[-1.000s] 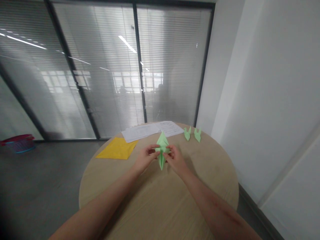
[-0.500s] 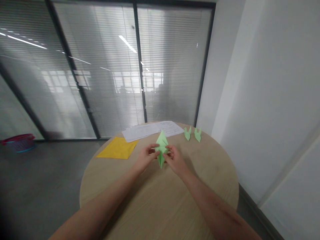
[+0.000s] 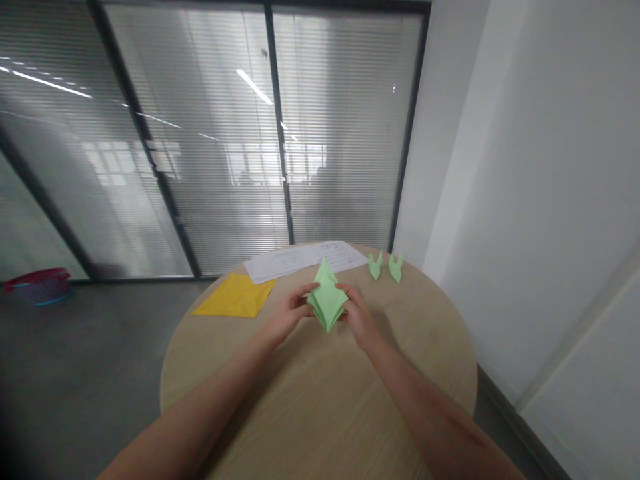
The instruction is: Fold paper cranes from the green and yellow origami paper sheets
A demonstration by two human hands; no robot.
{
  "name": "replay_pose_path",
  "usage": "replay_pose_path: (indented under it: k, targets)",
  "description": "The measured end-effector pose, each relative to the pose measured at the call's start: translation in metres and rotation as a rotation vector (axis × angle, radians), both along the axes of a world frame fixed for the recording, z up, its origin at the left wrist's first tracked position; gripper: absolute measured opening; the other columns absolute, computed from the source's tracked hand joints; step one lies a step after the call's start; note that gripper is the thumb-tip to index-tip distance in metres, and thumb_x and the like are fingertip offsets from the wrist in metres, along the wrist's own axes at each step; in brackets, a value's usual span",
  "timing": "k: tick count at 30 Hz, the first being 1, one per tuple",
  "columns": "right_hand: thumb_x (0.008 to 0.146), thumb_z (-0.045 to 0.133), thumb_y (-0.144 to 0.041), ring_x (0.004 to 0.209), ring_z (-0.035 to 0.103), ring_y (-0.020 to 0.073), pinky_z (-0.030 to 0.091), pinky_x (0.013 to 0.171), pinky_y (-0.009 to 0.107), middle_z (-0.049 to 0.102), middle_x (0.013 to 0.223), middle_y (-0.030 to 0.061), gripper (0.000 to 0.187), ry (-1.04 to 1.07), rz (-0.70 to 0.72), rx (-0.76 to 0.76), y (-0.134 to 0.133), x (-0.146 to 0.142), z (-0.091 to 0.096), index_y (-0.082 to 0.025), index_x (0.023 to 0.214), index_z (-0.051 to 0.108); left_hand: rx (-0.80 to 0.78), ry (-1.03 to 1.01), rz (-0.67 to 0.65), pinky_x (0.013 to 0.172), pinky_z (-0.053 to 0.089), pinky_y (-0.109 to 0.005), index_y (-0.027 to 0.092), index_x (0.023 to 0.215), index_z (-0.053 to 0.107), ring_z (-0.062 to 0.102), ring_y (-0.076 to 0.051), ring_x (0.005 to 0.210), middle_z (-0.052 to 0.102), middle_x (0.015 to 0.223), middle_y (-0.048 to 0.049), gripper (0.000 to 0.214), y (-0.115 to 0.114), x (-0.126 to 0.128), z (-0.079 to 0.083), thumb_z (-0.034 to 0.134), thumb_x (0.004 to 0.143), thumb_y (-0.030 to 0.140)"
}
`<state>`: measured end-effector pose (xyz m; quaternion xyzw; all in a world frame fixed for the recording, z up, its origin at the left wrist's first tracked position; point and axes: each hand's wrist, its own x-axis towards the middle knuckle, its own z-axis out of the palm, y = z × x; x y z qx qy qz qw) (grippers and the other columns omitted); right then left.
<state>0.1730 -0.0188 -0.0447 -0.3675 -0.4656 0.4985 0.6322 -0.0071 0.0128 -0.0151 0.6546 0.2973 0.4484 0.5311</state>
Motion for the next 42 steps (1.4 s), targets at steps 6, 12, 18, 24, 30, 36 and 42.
replay_pose_path:
  k: [6,12,18,24,30,36,42]
  targets:
    - [0.068,0.061,-0.029,0.09,0.064,0.0229,0.054,0.071,0.035,0.067,0.108,0.0035,0.046,0.11,0.018,-0.048,0.004,0.0,0.002,-0.028,0.114,0.056,0.032,0.004,-0.005,0.078,0.054,-0.033,0.017,0.131,0.054,0.064,-0.017,0.086,0.069,0.106,-0.0063,0.065,0.003,-0.002,-0.003,0.054,0.068,0.008]
    - [0.064,0.067,-0.023,0.09,0.063,0.0224,0.054,0.073,0.035,0.066,0.109,0.0042,0.052,0.16,0.061,-0.041,0.0,-0.003,0.006,-0.028,0.115,0.056,0.175,0.125,0.077,0.085,0.052,-0.034,0.018,0.129,0.056,0.063,-0.018,0.094,0.065,0.12,-0.007,0.065,0.007,-0.002,-0.004,0.052,0.066,0.003]
    - [0.063,0.067,-0.024,0.089,0.063,0.0215,0.053,0.072,0.035,0.064,0.11,0.0039,0.056,0.073,0.044,-0.027,-0.004,-0.004,0.009,-0.028,0.117,0.052,0.274,0.201,0.163,0.087,0.05,-0.032,0.018,0.124,0.06,0.062,-0.019,0.1,0.065,0.122,-0.0068,0.06,0.006,-0.001,-0.004,0.054,0.067,0.002]
    - [0.061,0.067,-0.02,0.09,0.062,0.0206,0.053,0.072,0.033,0.062,0.11,0.0036,0.056,0.087,0.038,-0.019,-0.003,-0.004,0.008,-0.028,0.114,0.052,0.283,0.175,0.152,0.09,0.049,-0.032,0.018,0.123,0.061,0.062,-0.019,0.103,0.065,0.123,-0.007,0.06,0.005,0.0,-0.003,0.051,0.066,0.0]
    - [0.062,0.066,-0.019,0.092,0.062,0.02,0.053,0.074,0.034,0.064,0.107,0.0013,0.057,0.052,0.028,-0.003,0.0,-0.002,0.002,-0.031,0.116,0.051,0.261,0.151,0.134,0.088,0.05,-0.033,0.019,0.123,0.061,0.063,-0.02,0.102,0.065,0.122,-0.0071,0.058,0.005,-0.001,-0.004,0.051,0.068,0.003]
    - [0.065,0.069,-0.021,0.084,0.062,0.0178,0.052,0.068,0.029,0.064,0.103,0.0018,0.051,0.083,0.021,-0.003,0.002,-0.002,0.001,-0.029,0.112,0.053,0.26,0.141,0.13,0.093,0.048,-0.035,0.019,0.122,0.062,0.062,-0.021,0.107,0.064,0.124,-0.0068,0.056,0.005,-0.002,-0.003,0.053,0.069,0.004]
    - [0.068,0.071,-0.033,0.078,0.061,0.0175,0.05,0.068,0.03,0.064,0.093,0.0004,0.04,0.069,-0.013,-0.025,0.004,0.0,-0.002,-0.026,0.103,0.054,0.259,0.185,0.162,0.093,0.049,-0.036,0.018,0.117,0.066,0.062,-0.022,0.107,0.068,0.117,-0.0065,0.041,0.0,0.0,0.002,0.055,0.078,0.015]
